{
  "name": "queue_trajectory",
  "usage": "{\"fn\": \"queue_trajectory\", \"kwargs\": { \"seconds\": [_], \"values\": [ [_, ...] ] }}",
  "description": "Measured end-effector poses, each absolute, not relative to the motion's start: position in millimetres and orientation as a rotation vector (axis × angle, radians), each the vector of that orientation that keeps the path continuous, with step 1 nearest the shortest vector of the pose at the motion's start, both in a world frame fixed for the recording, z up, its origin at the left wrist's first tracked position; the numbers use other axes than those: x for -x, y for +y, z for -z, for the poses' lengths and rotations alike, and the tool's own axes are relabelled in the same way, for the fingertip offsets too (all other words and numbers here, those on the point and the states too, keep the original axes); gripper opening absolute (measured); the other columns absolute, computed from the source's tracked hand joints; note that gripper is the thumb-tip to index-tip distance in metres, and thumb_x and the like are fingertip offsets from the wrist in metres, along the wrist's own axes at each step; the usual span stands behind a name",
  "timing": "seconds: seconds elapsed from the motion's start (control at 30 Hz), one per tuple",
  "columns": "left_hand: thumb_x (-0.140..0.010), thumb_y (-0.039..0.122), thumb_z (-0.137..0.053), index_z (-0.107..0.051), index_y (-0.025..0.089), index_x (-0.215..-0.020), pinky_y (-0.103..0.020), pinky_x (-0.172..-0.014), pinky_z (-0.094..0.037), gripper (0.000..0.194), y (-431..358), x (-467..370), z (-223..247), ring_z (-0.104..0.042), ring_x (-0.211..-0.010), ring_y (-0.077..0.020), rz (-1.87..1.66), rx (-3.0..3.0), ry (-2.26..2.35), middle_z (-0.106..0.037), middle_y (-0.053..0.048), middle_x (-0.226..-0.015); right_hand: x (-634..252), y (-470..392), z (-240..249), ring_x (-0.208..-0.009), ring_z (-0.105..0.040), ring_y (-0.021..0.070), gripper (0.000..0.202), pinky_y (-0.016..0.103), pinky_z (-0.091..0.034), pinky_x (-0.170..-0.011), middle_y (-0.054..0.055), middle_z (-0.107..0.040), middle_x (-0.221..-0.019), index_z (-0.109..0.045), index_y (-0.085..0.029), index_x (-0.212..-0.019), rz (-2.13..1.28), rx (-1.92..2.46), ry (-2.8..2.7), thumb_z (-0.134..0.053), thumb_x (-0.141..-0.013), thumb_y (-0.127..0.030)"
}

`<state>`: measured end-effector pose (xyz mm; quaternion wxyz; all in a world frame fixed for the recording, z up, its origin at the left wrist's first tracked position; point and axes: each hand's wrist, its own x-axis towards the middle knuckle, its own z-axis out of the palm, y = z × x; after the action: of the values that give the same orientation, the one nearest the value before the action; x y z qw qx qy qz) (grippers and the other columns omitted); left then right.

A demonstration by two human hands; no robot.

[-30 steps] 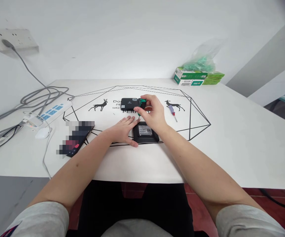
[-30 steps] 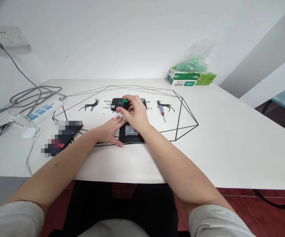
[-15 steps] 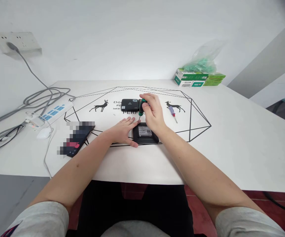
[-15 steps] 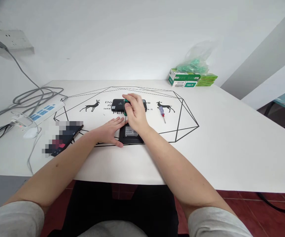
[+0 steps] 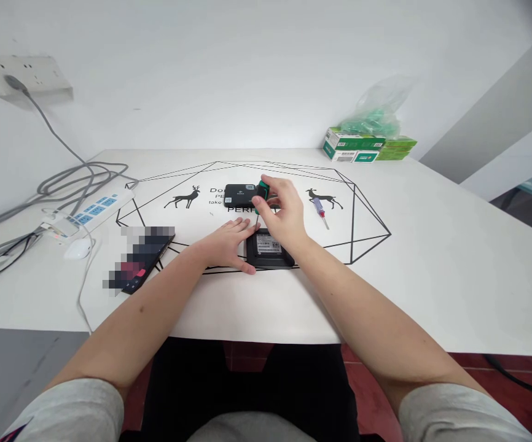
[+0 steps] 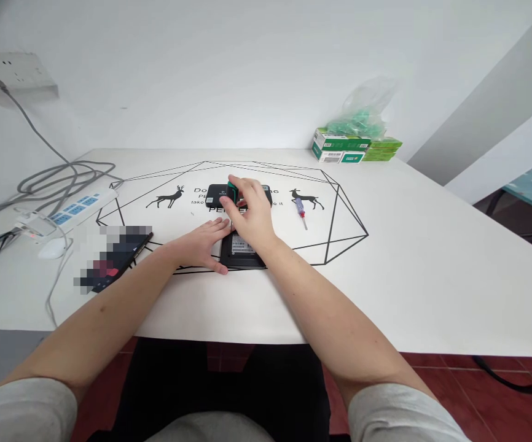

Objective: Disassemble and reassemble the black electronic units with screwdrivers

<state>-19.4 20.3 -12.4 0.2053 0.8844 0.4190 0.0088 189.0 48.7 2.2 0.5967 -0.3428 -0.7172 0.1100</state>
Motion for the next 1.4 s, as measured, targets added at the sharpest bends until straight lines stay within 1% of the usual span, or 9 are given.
{"fn": "queue_trajectory", "kwargs": {
  "seconds": [0.13, 0.33, 0.47, 0.57, 0.8, 0.9, 1.03, 1.27, 1.4],
  "values": [
    [-0.072, 0.097, -0.077, -0.016, 0.021, -0.182, -0.066, -0.137, -0.013, 0.147, 19.4, 20.1, 13.4, -0.007, -0.172, -0.0511, -0.05, -2.452, 1.175, -0.008, -0.02, -0.186, -188.9, 50.8, -1.2, -0.091, -0.069, 0.0223, 0.041, 0.046, -0.069, -0.079, 0.006, -0.069, -0.116, -0.069, -0.031, -0.128, -0.219, 0.847, -1.618, -0.081, -0.091, -0.04],
    [-0.072, 0.096, -0.077, -0.017, 0.02, -0.182, -0.061, -0.139, -0.012, 0.146, 18.7, 19.6, 9.3, -0.005, -0.173, -0.0467, -0.032, -2.445, 1.179, -0.009, -0.02, -0.186, -190.7, 46.0, 1.1, -0.114, -0.075, 0.0241, 0.043, 0.046, -0.07, -0.091, 0.011, -0.071, -0.136, -0.058, -0.032, -0.149, -0.366, 0.722, -1.695, -0.047, -0.108, -0.032],
    [-0.072, 0.094, -0.08, -0.018, 0.018, -0.181, -0.062, -0.138, -0.013, 0.147, 17.5, 17.7, 5.6, -0.008, -0.172, -0.05, -0.017, -2.439, 1.195, -0.009, -0.021, -0.186, -191.0, 48.4, -0.3, -0.112, -0.07, 0.027, 0.042, 0.049, -0.07, -0.087, 0.01, -0.065, -0.129, -0.065, -0.032, -0.141, -0.233, 0.803, -1.695, -0.068, -0.101, -0.045],
    [-0.071, 0.092, -0.081, -0.019, 0.019, -0.181, -0.063, -0.138, -0.014, 0.147, 17.3, 17.3, 5.7, -0.008, -0.172, -0.0514, -0.009, -2.43, 1.209, -0.009, -0.02, -0.186, -191.0, 51.2, 0.9, -0.099, -0.068, 0.0255, 0.046, 0.052, -0.07, -0.087, 0.008, -0.063, -0.119, -0.066, -0.033, -0.14, -0.203, 0.853, -1.679, -0.076, -0.096, -0.041],
    [-0.073, 0.095, -0.078, -0.018, 0.021, -0.181, -0.063, -0.138, -0.013, 0.145, 21.0, 20.0, 11.7, -0.007, -0.172, -0.0484, -0.059, -2.459, 1.15, -0.011, -0.019, -0.186, -190.4, 46.0, 2.8, -0.11, -0.076, 0.0261, 0.05, 0.051, -0.071, -0.095, 0.01, -0.072, -0.137, -0.052, -0.034, -0.158, -0.371, 0.772, -1.703, -0.048, -0.108, -0.035],
    [-0.072, 0.095, -0.079, -0.019, 0.02, -0.181, -0.064, -0.138, -0.015, 0.145, 19.9, 19.7, 10.7, -0.008, -0.172, -0.0497, -0.061, -2.455, 1.162, -0.011, -0.019, -0.186, -190.8, 47.9, 0.5, -0.113, -0.072, 0.0283, 0.047, 0.051, -0.07, -0.092, 0.011, -0.069, -0.134, -0.059, -0.034, -0.15, -0.283, 0.801, -1.712, -0.061, -0.104, -0.043],
    [-0.073, 0.094, -0.079, -0.02, 0.019, -0.181, -0.062, -0.138, -0.014, 0.144, 17.9, 18.7, 7.7, -0.008, -0.172, -0.0491, -0.028, -2.44, 1.192, -0.01, -0.019, -0.186, -190.8, 51.1, 0.7, -0.094, -0.069, 0.0252, 0.047, 0.053, -0.069, -0.086, 0.008, -0.065, -0.118, -0.065, -0.032, -0.14, -0.194, 0.836, -1.675, -0.077, -0.095, -0.04],
    [-0.073, 0.093, -0.079, -0.019, 0.019, -0.181, -0.06, -0.139, -0.011, 0.145, 20.1, 19.1, 9.2, -0.006, -0.173, -0.0461, -0.042, -2.451, 1.166, -0.01, -0.02, -0.186, -188.7, 45.8, 3.5, -0.119, -0.074, 0.0264, 0.051, 0.051, -0.067, -0.1, 0.01, -0.07, -0.143, -0.055, -0.034, -0.157, -0.378, 0.685, -1.706, -0.044, -0.108, -0.028],
    [-0.074, 0.091, -0.081, -0.019, 0.019, -0.181, -0.061, -0.139, -0.011, 0.143, 18.7, 18.5, 7.2, -0.005, -0.173, -0.0467, -0.053, -2.444, 1.156, -0.008, -0.018, -0.187, -189.9, 48.8, -0.6, -0.109, -0.069, 0.027, 0.054, 0.051, -0.069, -0.09, 0.01, -0.065, -0.133, -0.063, -0.033, -0.151, -0.271, 0.811, -1.726, -0.07, -0.098, -0.044]
  ]
}}
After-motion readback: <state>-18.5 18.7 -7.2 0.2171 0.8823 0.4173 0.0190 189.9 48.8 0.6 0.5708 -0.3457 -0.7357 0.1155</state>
